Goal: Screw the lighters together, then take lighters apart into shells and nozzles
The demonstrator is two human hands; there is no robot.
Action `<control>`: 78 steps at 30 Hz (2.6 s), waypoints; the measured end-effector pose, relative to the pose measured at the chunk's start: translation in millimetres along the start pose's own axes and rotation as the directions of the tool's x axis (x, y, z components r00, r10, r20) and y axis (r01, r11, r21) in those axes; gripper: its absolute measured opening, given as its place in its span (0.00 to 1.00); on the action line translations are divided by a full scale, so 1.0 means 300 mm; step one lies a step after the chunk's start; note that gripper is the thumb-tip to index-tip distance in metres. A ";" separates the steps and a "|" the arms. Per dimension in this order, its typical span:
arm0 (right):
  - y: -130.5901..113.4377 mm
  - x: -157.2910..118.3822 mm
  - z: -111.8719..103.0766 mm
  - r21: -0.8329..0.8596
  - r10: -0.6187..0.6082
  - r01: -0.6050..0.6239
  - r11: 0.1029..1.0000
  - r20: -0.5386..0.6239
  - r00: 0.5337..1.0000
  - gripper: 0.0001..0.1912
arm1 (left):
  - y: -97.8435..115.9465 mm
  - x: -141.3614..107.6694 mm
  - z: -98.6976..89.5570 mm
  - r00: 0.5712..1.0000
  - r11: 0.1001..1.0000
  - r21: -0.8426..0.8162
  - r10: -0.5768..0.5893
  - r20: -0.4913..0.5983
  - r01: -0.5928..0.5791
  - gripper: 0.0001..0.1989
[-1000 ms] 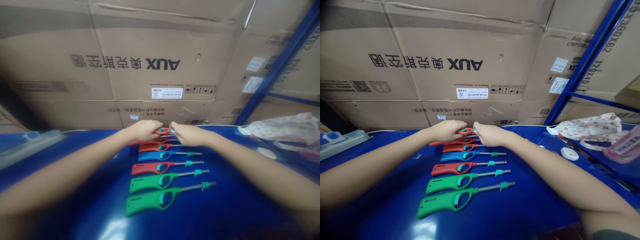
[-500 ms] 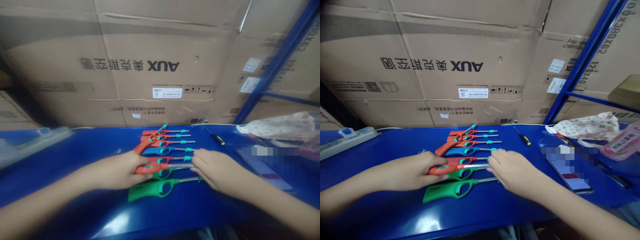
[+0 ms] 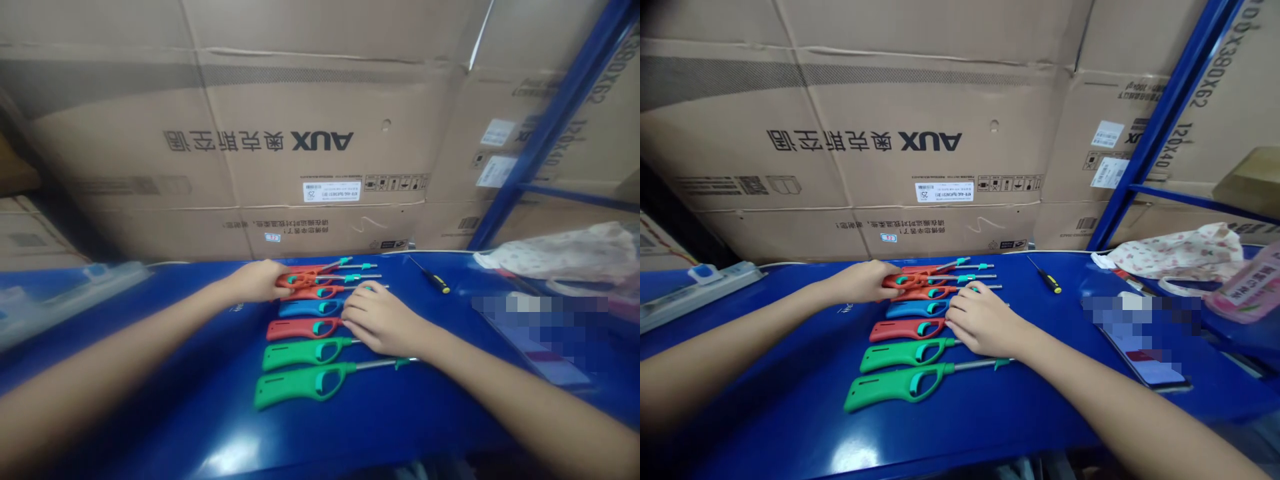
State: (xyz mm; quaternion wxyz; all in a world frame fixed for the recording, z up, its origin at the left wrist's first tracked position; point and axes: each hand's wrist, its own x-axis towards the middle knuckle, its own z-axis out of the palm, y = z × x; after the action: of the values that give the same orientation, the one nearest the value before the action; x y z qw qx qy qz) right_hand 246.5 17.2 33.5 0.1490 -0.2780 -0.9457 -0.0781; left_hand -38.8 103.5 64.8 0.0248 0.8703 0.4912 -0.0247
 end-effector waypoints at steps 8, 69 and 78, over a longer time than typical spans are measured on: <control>-0.028 -0.026 0.015 0.195 0.056 -0.075 0.978 0.099 0.993 0.21 | -0.030 0.232 0.010 0.972 0.982 -0.026 0.179 -0.155 -0.185 0.22; -0.207 0.031 -0.072 0.213 0.282 -0.431 0.877 0.498 0.820 0.18 | 0.392 -0.297 0.130 0.954 0.950 -0.100 0.290 -0.082 -0.297 0.11; -0.195 -0.072 0.010 0.506 0.387 -0.442 0.741 0.217 0.896 0.19 | 0.331 -0.325 0.234 0.902 0.852 -0.345 0.288 -0.321 -0.394 0.14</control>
State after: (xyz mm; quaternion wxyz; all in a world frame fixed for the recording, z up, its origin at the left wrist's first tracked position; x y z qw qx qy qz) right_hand 231.0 -41.8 19.8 0.1889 -0.4309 -0.8487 0.2416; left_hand -5.4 -35.6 3.3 0.1429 0.9157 0.3209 0.1949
